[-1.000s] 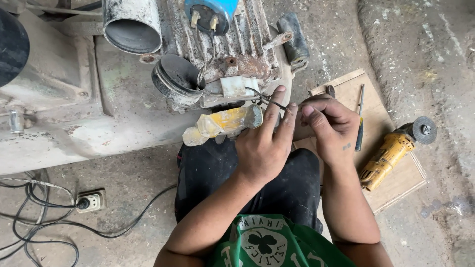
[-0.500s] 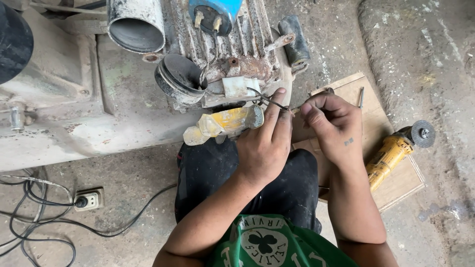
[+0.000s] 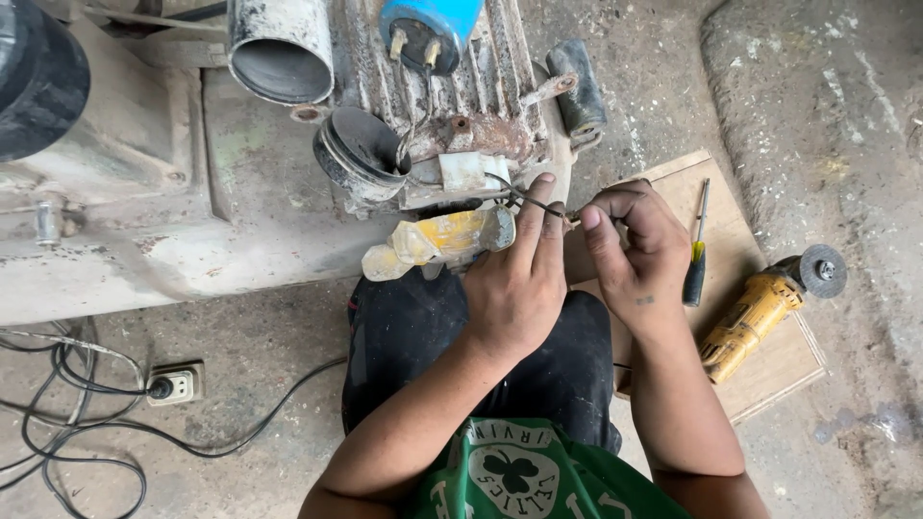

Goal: The person uses pliers to strip the insulation from wires connected to a motor and a blue capacitor. They then twist the exposed wire ends together by hand to create a connection.

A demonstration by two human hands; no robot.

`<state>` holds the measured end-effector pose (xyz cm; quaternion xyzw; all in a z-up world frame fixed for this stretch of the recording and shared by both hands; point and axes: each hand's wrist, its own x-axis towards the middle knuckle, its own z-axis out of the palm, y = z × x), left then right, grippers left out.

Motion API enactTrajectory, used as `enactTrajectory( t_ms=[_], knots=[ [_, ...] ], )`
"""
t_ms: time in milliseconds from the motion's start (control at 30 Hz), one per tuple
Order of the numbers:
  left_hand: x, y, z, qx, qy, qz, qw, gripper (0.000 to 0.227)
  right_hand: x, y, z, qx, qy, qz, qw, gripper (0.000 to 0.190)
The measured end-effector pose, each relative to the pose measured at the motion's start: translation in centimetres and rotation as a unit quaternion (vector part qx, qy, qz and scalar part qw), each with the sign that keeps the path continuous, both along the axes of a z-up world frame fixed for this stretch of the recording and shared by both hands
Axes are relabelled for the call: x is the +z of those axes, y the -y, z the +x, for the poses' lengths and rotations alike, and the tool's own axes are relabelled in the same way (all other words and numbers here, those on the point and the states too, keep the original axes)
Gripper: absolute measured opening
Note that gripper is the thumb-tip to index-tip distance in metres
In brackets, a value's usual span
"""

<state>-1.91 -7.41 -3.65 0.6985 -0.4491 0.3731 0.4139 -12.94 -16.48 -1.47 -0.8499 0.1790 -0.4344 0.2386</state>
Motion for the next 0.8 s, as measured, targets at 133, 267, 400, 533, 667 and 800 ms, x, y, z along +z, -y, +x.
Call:
enactTrajectory(
  t_ms=[133,267,400,533,667,800],
  knots=[
    [0.7,-1.8,0.0,-0.107,-0.028,-0.035,0.993,0.018,-0.4,-0.1,0.2,0.008,0.039,0.050,0.998,0.016],
    [3.8,-5.6,1.6,-0.213,-0.046,-0.074,0.973,0.018,0.7,-1.4,-0.1,-0.003,0.062,0.037,0.997,0.013],
    [8.4,-6.7,5.9,-0.329,-0.020,0.092,0.940,0.025,2.8,-3.5,-0.1,-0.005,0.054,0.022,0.998,0.010],
    [10.5,-5.5,8.0,-0.361,0.016,0.254,0.897,0.034,4.2,-4.2,1.1,0.029,0.052,-0.024,0.998,0.011],
    [11.3,-4.8,8.2,-0.341,0.068,0.309,0.885,0.031,4.7,-4.5,2.0,0.011,0.058,-0.027,0.998,0.008],
    [12.2,-4.6,8.5,-0.389,0.045,0.270,0.879,0.017,4.4,-4.4,2.7,0.029,0.110,-0.019,0.993,0.008]
  ],
)
